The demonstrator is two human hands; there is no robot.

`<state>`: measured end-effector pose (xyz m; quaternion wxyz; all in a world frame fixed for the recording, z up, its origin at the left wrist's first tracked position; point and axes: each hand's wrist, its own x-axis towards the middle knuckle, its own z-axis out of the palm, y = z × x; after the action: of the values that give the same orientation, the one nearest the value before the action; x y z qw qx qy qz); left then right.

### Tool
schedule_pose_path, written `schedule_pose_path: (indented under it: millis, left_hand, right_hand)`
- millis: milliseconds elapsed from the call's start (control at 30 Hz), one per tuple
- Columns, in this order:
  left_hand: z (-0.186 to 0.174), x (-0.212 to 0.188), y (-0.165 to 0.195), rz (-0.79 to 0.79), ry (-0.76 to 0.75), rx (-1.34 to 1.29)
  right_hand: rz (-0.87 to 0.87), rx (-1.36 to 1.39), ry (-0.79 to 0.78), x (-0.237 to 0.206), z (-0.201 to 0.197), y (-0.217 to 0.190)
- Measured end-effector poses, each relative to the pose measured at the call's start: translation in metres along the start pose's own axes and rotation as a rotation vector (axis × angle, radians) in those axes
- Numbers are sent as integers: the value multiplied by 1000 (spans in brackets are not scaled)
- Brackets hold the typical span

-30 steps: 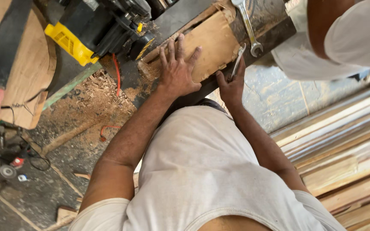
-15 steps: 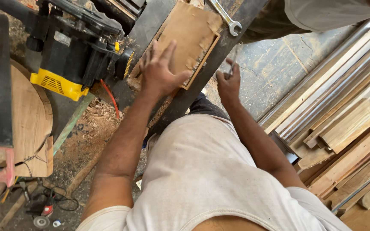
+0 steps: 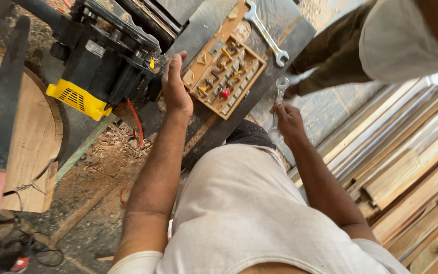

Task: The person walks through a cluttered workshop and uses two wrenches to tighten bolts on a yellow and black motor attached to a workbench. The person then opens a wooden box containing small parts, closes it, and places it on the workbench before walking to a drawer unit.

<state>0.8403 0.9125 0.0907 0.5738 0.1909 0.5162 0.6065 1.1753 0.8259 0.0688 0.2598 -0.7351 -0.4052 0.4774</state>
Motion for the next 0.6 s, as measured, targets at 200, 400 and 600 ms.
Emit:
schedule_pose_path:
  millis: [200,400,600]
  left_hand:
    - [19,14,-3,56,247,-253]
    - [24,1,-9,307,260,-432]
    - [36,1,-26,570,389,-125]
  right_hand:
    - [-443,-615,55,80,-15,-81]
    - [-532,-865,-121,160,10,-131]
    - [-222,-554,-380,177,3,-146]
